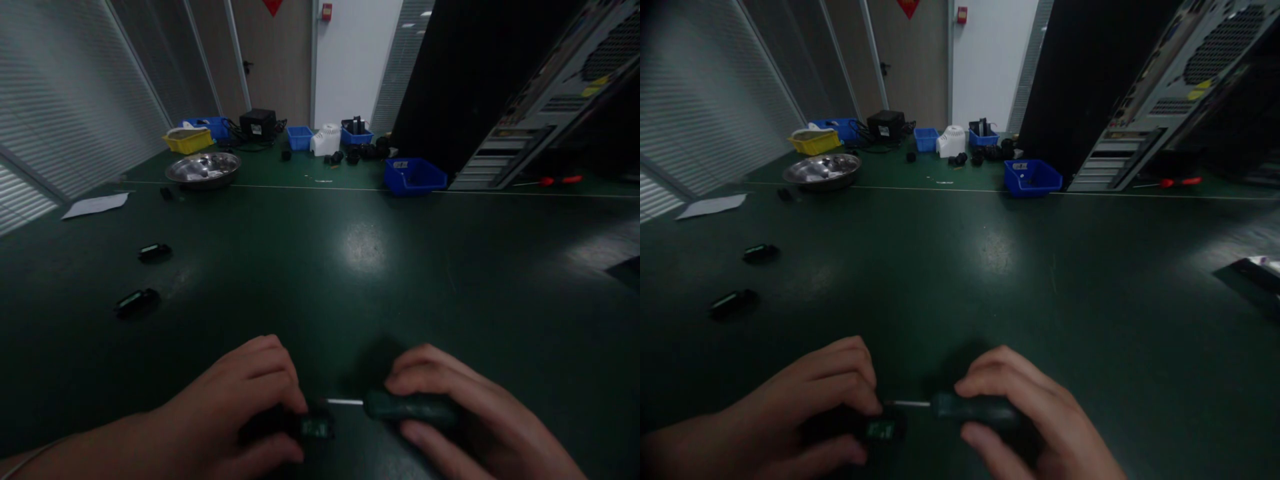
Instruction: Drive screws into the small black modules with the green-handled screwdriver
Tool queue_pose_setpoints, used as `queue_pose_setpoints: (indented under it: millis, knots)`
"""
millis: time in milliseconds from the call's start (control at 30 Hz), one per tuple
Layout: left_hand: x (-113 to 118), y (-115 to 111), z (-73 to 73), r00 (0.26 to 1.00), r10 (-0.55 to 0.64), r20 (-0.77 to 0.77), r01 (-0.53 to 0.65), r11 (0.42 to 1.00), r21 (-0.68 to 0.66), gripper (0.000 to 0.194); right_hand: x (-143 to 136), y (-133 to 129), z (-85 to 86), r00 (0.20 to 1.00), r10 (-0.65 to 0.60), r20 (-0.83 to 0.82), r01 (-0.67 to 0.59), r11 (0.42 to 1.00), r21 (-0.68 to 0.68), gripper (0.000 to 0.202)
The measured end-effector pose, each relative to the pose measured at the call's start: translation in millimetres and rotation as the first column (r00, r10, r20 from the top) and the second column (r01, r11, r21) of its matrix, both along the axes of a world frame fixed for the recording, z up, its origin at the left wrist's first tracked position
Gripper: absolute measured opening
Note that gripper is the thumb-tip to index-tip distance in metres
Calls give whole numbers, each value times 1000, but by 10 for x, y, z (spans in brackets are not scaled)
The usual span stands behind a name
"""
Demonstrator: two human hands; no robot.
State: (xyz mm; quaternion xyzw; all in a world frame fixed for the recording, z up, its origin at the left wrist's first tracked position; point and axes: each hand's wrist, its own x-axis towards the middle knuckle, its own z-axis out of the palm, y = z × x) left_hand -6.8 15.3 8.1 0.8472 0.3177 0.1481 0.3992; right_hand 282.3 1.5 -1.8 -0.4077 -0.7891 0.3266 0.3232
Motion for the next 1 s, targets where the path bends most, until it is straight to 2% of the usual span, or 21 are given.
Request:
queue_pose_setpoints:
  millis: [67,267,533,667,1000]
  knots:
    - [0,-2,-10,1000,-3,14,3,1000,6,16,14,-1,-7,999,-34,6,34,999,-14,30]
    - [3,13,4,1000,-7,-10,7,1000,11,19,20,-9,-2,999,-22,-32,20,998,-57,29]
    - [-22,-23,-5,1000,18,-18,-19,1000,-17,12,29,4,29,999,24,-22,-25,999,-38,29]
    - [-26,-20,-10,999,18,-27,-19,999,-28,11,20,-9,18,998,2,-62,-5,999,-41,29]
    - [-4,-26,3,1000,10,-23,-10,1000,-5,12,18,-41,27,999,43,-2,-43,998,-38,31]
